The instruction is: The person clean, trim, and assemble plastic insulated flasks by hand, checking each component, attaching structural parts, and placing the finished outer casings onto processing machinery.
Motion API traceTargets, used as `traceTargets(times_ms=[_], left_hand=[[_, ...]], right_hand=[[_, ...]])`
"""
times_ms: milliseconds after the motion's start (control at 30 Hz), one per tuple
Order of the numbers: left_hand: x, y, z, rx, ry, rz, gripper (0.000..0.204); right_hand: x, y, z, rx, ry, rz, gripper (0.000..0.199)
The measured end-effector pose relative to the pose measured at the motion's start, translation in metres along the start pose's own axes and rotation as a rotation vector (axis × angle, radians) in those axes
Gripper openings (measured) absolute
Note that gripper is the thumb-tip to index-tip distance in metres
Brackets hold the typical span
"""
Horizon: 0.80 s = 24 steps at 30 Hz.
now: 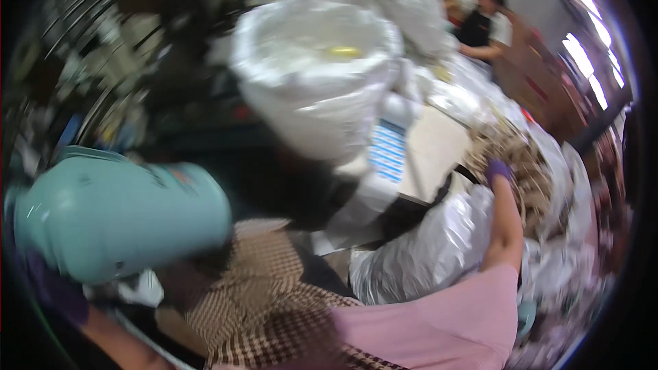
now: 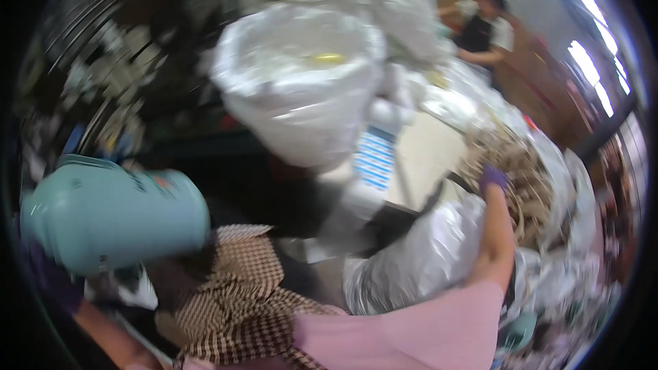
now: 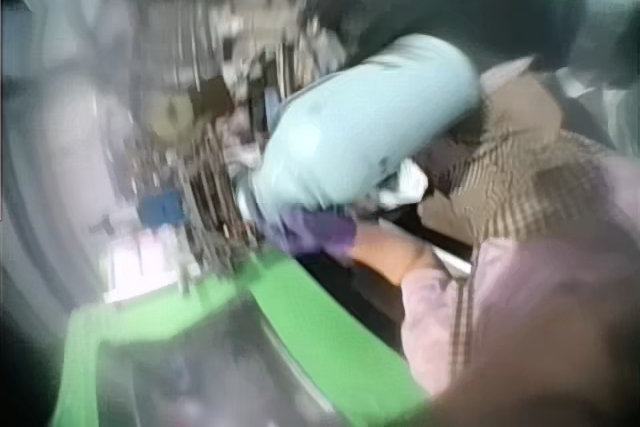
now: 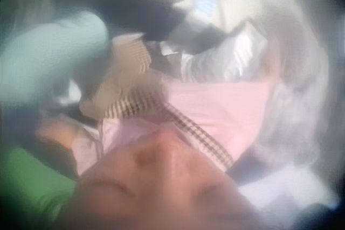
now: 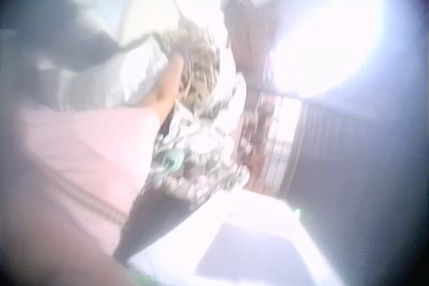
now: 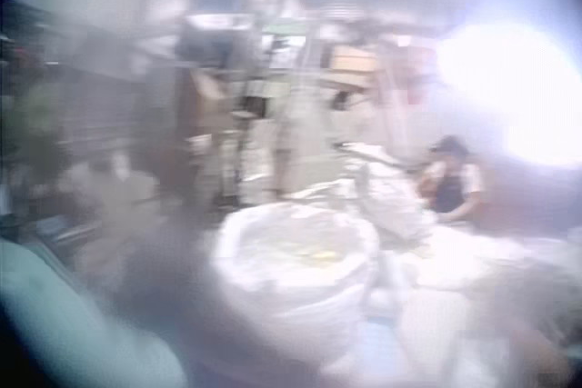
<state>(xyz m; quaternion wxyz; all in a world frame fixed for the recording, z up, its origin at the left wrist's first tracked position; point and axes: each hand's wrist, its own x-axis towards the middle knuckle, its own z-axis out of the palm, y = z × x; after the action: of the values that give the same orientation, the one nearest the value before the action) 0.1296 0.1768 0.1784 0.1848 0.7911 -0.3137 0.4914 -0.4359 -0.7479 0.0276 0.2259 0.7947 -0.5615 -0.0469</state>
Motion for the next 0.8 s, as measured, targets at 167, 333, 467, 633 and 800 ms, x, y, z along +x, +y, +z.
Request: traceTargets(times_ms=[167,333,467,633,800], left_hand=[[0.002,0.089,0.081,-0.754,-0.508,-0.839,0.035],[-0.104,0.062,0.173,-0.757,-0.782,-0.979,0.046],[-0.089,0.076,0.159,-0.566,-0.741,-0.935,0.034],[-0.027,0.142,0.105,-1.152,-0.462,-0.875,0.054],[-0.010,0.199,0.051,-1.318,-0.495,-0.709,0.078]], right_hand=[[-0.001,-0.036,0.025,-0.128,0.192,-0.294,0.013],[0.026,-0.051,-0.052,0.436,0.381,-0.417,0.018],[-0.033,-0.160,-0.143,0.946,0.860,-0.406,0.024],[-0.206,-0.311,-0.314,0.938,1.113,-0.861,0.017],[-0.338,-0.461,-0.407,1.374,0.611,-1.773,0.021]])
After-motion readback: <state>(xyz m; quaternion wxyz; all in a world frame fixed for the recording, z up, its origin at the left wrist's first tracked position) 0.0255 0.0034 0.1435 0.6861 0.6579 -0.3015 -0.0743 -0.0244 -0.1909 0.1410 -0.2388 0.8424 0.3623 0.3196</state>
